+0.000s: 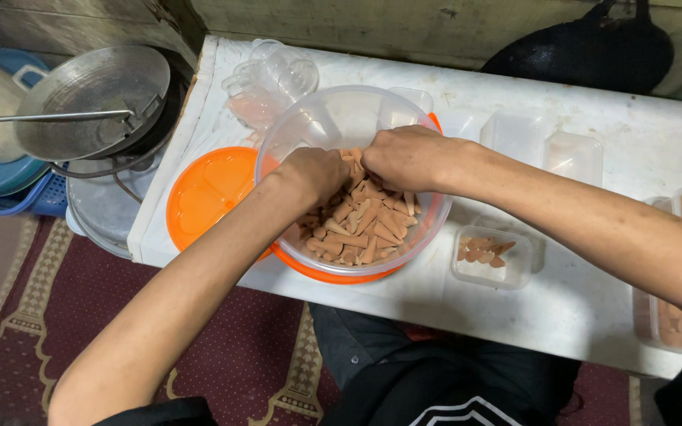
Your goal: The person transfers small, brown, triangular snack pieces from a large orange bucket into several small clear plastic containers. They pick up handfuls of snacks and place them into the containers, filling them one by one.
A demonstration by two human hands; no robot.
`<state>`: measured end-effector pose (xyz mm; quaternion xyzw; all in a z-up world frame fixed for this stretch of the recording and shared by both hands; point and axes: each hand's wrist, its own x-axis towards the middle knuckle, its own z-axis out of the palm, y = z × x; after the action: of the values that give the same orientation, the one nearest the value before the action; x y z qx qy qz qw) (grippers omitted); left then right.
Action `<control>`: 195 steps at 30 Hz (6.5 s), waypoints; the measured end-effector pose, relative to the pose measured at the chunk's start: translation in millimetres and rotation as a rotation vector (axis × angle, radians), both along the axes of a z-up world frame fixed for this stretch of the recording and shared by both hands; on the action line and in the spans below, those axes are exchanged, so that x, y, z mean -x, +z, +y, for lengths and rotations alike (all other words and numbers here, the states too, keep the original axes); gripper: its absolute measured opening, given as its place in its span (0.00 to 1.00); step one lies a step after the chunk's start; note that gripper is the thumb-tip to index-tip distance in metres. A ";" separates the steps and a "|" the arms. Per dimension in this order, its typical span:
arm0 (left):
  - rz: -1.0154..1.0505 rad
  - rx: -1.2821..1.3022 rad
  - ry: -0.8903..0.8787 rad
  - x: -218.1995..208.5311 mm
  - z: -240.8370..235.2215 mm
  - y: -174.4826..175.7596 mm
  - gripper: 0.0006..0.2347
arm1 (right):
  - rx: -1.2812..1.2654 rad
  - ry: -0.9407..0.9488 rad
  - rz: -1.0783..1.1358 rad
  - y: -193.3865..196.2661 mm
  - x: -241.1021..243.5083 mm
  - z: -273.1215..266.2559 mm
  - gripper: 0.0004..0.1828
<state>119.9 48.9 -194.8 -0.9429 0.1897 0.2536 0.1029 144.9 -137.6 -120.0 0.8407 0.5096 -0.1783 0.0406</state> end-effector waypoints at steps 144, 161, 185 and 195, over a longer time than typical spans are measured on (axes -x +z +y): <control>-0.492 0.384 -0.247 117.6 -176.9 -10.9 0.09 | -0.502 -0.667 0.133 -59.3 127.2 -186.1 0.03; -0.485 0.446 -0.209 133.7 -178.9 40.2 0.08 | -0.695 -0.705 0.105 -19.9 123.0 -203.1 0.05; 0.009 0.247 0.345 54.3 0.8 135.4 0.13 | -0.121 -0.045 0.041 83.8 47.5 -35.2 0.09; 0.043 0.179 0.193 -4.3 -1.2 55.2 0.14 | 0.108 0.003 -0.044 7.9 1.3 14.0 0.11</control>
<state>124.2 47.7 -139.6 -0.9565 0.1221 0.2646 -0.0107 143.5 -123.6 -112.1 0.8402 0.4996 -0.1868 0.0977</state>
